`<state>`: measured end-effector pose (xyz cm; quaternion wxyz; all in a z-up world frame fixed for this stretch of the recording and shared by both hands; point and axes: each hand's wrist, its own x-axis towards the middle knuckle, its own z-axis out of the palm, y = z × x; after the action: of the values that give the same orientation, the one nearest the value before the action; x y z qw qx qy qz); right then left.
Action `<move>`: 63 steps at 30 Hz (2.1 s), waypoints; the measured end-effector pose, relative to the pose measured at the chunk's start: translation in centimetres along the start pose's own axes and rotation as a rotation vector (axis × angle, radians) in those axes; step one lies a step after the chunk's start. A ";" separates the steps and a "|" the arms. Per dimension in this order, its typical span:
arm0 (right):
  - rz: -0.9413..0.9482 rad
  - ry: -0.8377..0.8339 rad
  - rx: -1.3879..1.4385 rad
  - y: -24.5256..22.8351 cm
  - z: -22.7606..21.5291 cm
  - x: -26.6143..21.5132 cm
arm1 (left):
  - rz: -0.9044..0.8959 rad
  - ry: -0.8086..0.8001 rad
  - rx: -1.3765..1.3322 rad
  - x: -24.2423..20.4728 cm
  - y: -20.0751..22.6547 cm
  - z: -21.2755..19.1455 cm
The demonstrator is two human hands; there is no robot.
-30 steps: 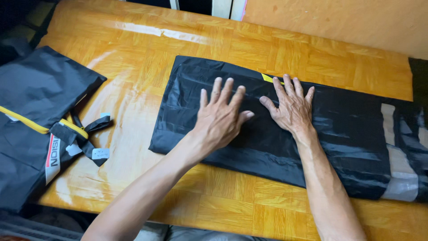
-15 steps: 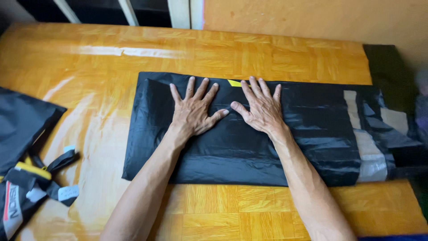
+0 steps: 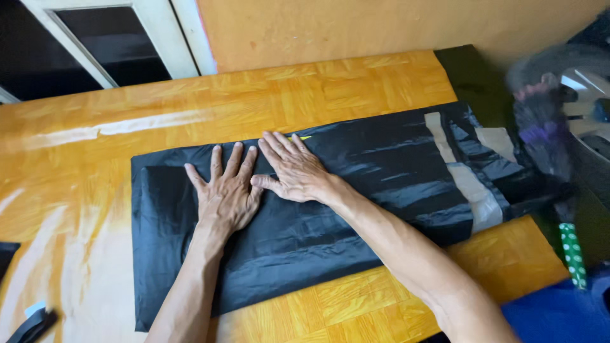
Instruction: The person folds a large black plastic bag on a table and zips it into a smaller black storage pouch.
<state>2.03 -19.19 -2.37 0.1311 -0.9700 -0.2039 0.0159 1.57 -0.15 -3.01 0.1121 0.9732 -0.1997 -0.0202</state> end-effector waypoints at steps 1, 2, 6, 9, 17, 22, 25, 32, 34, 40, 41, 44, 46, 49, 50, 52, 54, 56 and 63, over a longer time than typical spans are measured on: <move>0.009 -0.011 -0.052 0.8 0.7 -0.1 | -0.017 0.010 0.010 -0.1 -0.1 0.2; 0.020 -0.014 -0.054 1.5 -0.1 -0.7 | -0.008 0.005 0.005 0.0 -0.1 -0.1; 0.191 -0.122 -0.066 5.3 -3.1 -3.2 | -0.032 -0.051 -0.001 -0.3 0.5 -1.1; 0.338 -0.110 -0.071 10.2 -4.8 -5.6 | -0.051 -0.074 0.009 -0.1 0.8 -1.8; 0.681 -0.066 -0.097 20.9 -7.0 -11.6 | -0.082 -0.087 0.009 -0.3 1.2 -2.1; 0.752 -0.065 -0.166 15.3 -10.0 -10.1 | -0.057 -0.052 0.024 -0.3 1.1 -1.6; 0.362 0.135 -0.125 2.2 -10.7 -8.5 | 0.022 0.053 0.025 -0.1 -0.2 0.5; 0.031 0.071 0.006 -4.2 0.8 -9.4 | -0.017 -0.042 0.035 -0.3 0.5 -0.6; 0.138 0.120 -0.192 -2.2 1.0 -10.1 | -0.023 -0.010 -0.035 -0.1 0.8 -1.2; 0.468 0.056 -0.248 7.3 -1.1 -18.0 | -0.042 -0.047 -0.012 0.1 0.7 -1.2; 0.469 0.052 -0.249 8.8 -1.6 -19.6 | -0.042 -0.049 -0.015 0.0 0.7 -1.1; 0.666 0.032 -0.172 12.4 -2.8 -23.4 | -0.025 -0.019 -0.018 0.2 0.6 -1.0; 0.672 0.065 -0.143 13.6 -3.0 -25.0 | -0.012 -0.011 -0.021 -0.1 0.7 -0.8; 0.566 0.212 -0.349 8.4 -3.5 -23.0 | -0.020 -0.033 -0.022 -0.3 0.9 -1.1; 0.568 0.211 -0.350 5.1 -3.6 -21.6 | -0.017 -0.035 -0.024 -0.2 0.9 -1.2; 0.073 0.523 -0.044 -1.9 -3.7 -19.1 | 0.004 -0.016 -0.014 -0.3 0.9 -1.3; -0.052 0.409 0.117 -5.7 -1.8 -18.6 | 0.023 -0.015 -0.008 -0.3 1.0 -1.3; -0.195 0.292 0.273 -7.4 -0.8 -18.5 | 0.030 -0.004 -0.005 -0.3 1.1 -1.4; 0.204 0.061 -0.094 0.7 -1.0 -23.0 | 0.011 -0.029 -0.021 -0.1 0.7 -1.3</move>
<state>-18.65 -29.21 -2.15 0.0894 -0.9908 -0.1007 -0.0101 1.30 -0.42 -1.56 0.1193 0.9705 -0.2064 -0.0358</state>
